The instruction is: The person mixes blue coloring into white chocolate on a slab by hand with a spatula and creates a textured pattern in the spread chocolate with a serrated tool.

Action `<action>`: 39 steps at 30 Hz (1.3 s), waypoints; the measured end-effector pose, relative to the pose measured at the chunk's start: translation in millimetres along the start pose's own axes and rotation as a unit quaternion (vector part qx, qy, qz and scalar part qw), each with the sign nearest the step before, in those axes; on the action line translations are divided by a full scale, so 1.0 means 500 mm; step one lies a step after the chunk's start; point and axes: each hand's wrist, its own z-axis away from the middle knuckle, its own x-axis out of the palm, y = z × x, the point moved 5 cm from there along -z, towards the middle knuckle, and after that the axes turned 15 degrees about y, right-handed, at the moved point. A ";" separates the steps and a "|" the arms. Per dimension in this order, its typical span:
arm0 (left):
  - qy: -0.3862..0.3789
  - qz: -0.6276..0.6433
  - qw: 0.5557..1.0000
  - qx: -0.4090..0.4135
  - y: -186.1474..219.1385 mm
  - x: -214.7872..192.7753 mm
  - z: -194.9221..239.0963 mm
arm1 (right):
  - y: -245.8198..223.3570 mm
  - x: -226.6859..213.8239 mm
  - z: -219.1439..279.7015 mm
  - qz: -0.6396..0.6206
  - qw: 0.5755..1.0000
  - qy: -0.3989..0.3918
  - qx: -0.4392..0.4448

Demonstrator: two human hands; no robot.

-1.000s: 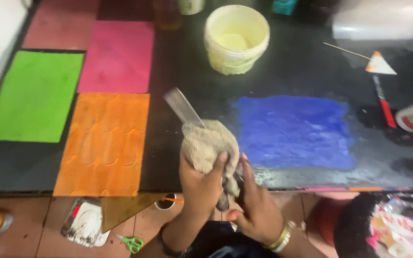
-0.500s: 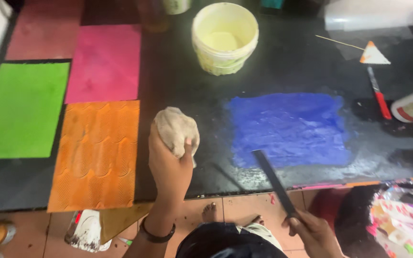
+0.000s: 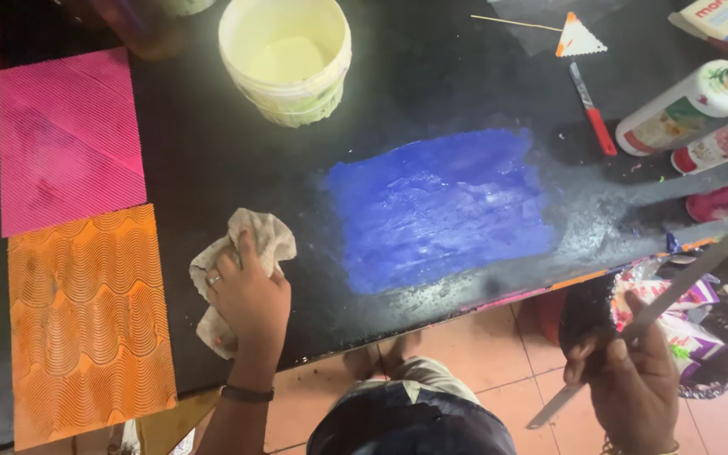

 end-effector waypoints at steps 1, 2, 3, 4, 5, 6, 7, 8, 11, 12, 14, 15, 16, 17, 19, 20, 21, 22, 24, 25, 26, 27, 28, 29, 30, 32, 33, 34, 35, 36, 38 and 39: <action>0.017 0.001 1.000 -0.004 0.001 0.003 -0.002 | -0.008 0.001 -0.010 0.081 0.996 0.041 0.006; 0.023 -0.007 1.000 -0.004 0.002 0.008 -0.002 | -0.015 -0.002 -0.026 0.161 0.984 0.078 0.012; 0.028 -0.015 0.999 -0.005 0.003 0.011 0.000 | -0.020 -0.007 -0.041 0.241 0.964 0.113 0.018; 0.033 -0.024 0.999 -0.005 0.002 0.011 0.004 | -0.023 0.000 -0.056 0.208 0.975 0.079 0.022; 0.030 -0.022 0.999 -0.006 0.000 0.012 0.008 | -0.025 0.006 -0.073 0.174 0.983 0.046 0.026; 0.029 -0.019 0.999 -0.006 0.000 0.013 0.006 | -0.024 0.013 -0.093 0.138 0.990 0.012 0.029; 0.029 -0.016 0.999 -0.006 0.002 0.012 0.006 | -0.019 0.011 -0.109 0.146 0.988 0.024 0.046; 0.033 -0.015 0.999 -0.008 0.005 0.011 0.005 | -0.012 0.011 -0.124 0.153 0.986 0.034 0.061; 0.044 -0.011 0.999 -0.014 0.007 0.002 0.005 | 0.003 0.018 -0.162 0.182 0.977 0.033 0.107; 0.049 -0.005 0.999 -0.016 0.009 0.002 0.005 | 0.007 0.022 -0.173 0.193 0.973 0.028 0.121; 0.059 0.005 0.998 -0.019 0.011 0.005 0.005 | 0.012 0.037 -0.182 0.216 0.966 -0.003 0.138; 0.063 0.009 0.998 -0.019 0.009 0.008 0.003 | 0.016 0.043 -0.188 0.229 0.962 -0.019 0.147; 0.062 0.011 0.998 -0.020 0.005 0.007 0.010 | 0.018 0.047 -0.191 0.254 0.956 -0.038 0.140; 0.067 0.013 0.998 -0.017 0.003 0.006 0.016 | 0.020 0.049 -0.195 0.279 0.949 -0.058 0.133; 0.086 0.021 0.996 -0.010 0.006 0.007 0.010 | 0.024 0.054 -0.208 0.295 0.946 -0.088 0.105; 0.089 0.017 0.996 -0.008 0.008 0.006 0.008 | 0.031 0.057 -0.212 0.287 0.949 -0.098 0.089; 0.091 0.013 0.996 -0.006 0.010 0.005 0.007 | 0.035 0.057 -0.216 0.279 0.951 -0.108 0.073; 0.093 0.008 0.996 -0.003 0.010 0.003 0.006 | 0.042 0.049 -0.216 0.298 0.945 -0.106 0.078; 0.091 0.014 0.996 -0.010 0.010 0.004 0.004 | 0.061 0.031 -0.216 0.336 0.932 -0.105 0.089; 0.089 0.017 0.996 -0.014 0.008 0.003 0.005 | 0.071 0.023 -0.212 0.339 0.930 -0.103 0.094; 0.087 0.024 0.996 -0.019 0.006 0.005 0.003 | 0.084 0.019 -0.212 0.341 0.929 -0.104 0.096; 0.085 0.032 0.996 -0.025 0.003 0.008 0.001 | 0.097 0.015 -0.212 0.344 0.928 -0.104 0.097; 0.081 0.041 0.995 -0.030 0.002 0.011 0.004 | 0.108 0.007 -0.209 0.348 0.925 -0.104 0.112; 0.084 0.040 0.995 -0.030 -0.001 0.013 0.007 | 0.118 0.000 -0.206 0.352 0.921 -0.105 0.128; 0.087 0.041 0.995 -0.029 -0.003 0.016 0.007 | 0.128 -0.004 -0.206 0.355 0.918 -0.104 0.142; 0.095 0.042 0.994 -0.022 -0.006 0.018 0.008 | 0.136 0.008 -0.210 0.326 0.926 -0.140 0.128; 0.099 0.042 0.994 -0.015 -0.007 0.016 0.011 | 0.136 0.018 -0.210 0.311 0.929 -0.158 0.122; 0.105 0.044 0.993 -0.008 -0.005 0.016 0.007 | 0.136 0.027 -0.214 0.352 0.917 -0.161 0.094; 0.099 0.041 0.994 -0.018 -0.007 0.019 0.000 | 0.136 0.039 -0.216 0.392 0.903 -0.163 0.066; 0.090 0.039 0.995 -0.031 -0.007 0.021 0.002 | 0.134 0.048 -0.216 0.433 0.885 -0.165 0.041; 0.078 0.035 0.995 -0.045 -0.006 0.020 0.004 | 0.123 0.075 -0.214 0.442 0.872 -0.206 -0.031; 0.075 0.034 0.996 -0.047 -0.004 0.018 0.005 | 0.118 0.087 -0.213 0.445 0.864 -0.226 -0.067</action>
